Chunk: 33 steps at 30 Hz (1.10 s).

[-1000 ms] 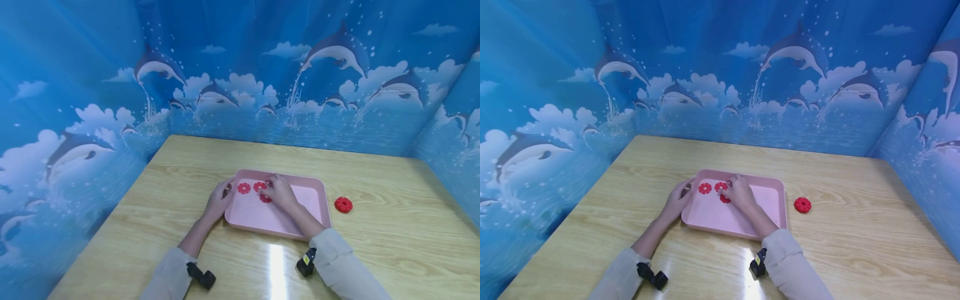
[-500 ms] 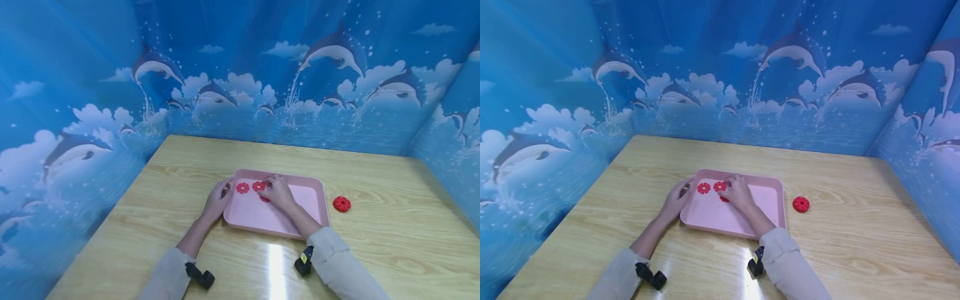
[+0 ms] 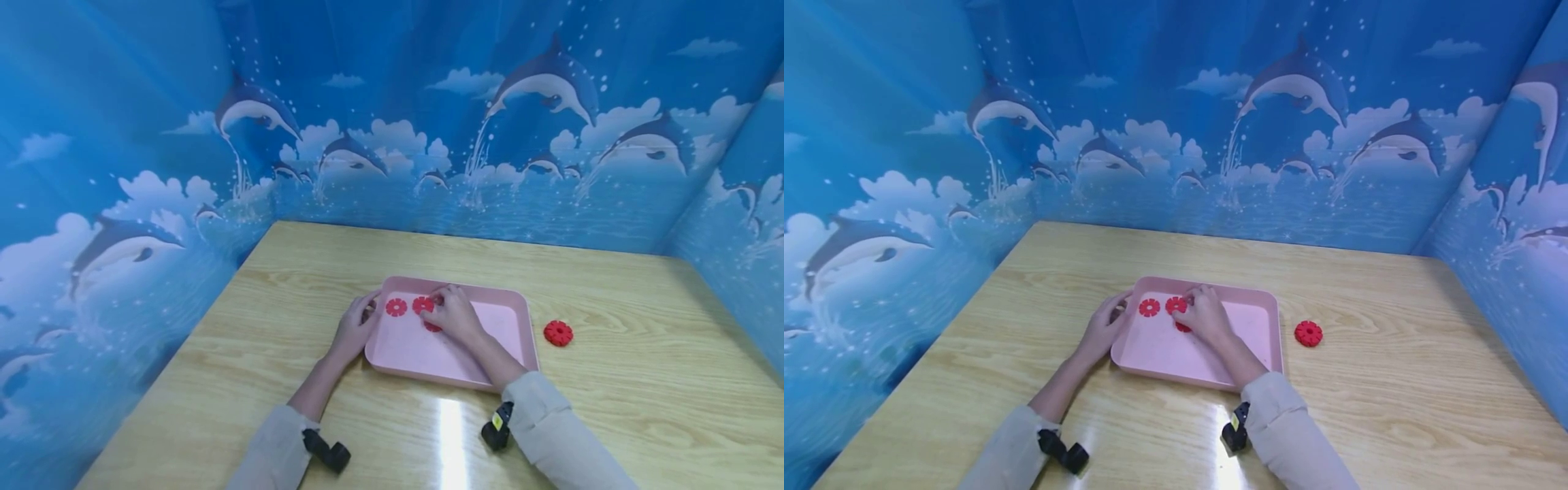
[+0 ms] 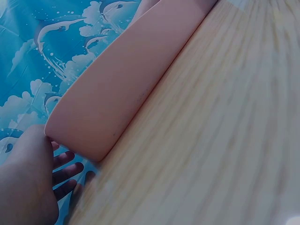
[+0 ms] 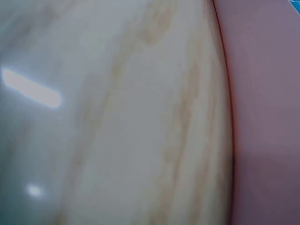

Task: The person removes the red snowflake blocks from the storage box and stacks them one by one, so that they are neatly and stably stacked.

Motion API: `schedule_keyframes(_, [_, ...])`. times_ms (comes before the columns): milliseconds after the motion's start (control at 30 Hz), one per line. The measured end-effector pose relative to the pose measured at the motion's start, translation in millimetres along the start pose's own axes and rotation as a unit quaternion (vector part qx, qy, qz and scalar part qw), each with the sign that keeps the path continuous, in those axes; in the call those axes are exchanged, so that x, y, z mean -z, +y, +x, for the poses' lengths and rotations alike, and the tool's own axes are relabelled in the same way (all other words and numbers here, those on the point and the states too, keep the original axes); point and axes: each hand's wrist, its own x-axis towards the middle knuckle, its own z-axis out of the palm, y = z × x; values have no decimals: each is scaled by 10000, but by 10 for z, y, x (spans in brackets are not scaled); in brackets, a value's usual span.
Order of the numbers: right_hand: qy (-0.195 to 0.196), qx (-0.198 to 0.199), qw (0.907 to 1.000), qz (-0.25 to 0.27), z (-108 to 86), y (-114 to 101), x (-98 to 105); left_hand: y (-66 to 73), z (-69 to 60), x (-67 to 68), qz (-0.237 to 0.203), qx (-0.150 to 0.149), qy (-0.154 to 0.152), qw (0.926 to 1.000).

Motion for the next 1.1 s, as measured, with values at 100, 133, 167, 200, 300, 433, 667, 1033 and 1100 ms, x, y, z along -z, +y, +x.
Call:
schedule_keyframes(100, [-37,-13,9999,107,-3,-10,26,1,1,1,-13,45,-5,10000])
schedule_keyframes(133, [-61,-8,9999,122,-5,-15,41,3,3,0,-30,79,-5,10000])
schedule_keyframes(167, [-90,4,9999,139,-9,-21,57,4,4,-2,-36,93,-6,9999])
schedule_keyframes(200, [-122,6,9998,160,-14,-32,77,6,5,-4,-51,121,-7,9999])
schedule_keyframes(300, [-176,79,9997,164,-34,-72,158,10,5,-7,-66,117,-22,9999])
schedule_keyframes(433, [-275,122,9995,128,-70,-115,274,2,2,-10,-112,144,-25,9998])
schedule_keyframes(667, [-252,40,9993,283,-187,-119,496,-12,3,-3,-126,156,-36,9998])
schedule_keyframes(1033, [73,223,9995,229,-443,7,859,19,1,5,-95,126,19,9999])
schedule_keyframes(1100, [125,209,9996,151,-485,26,916,19,1,3,-106,115,20,9999])
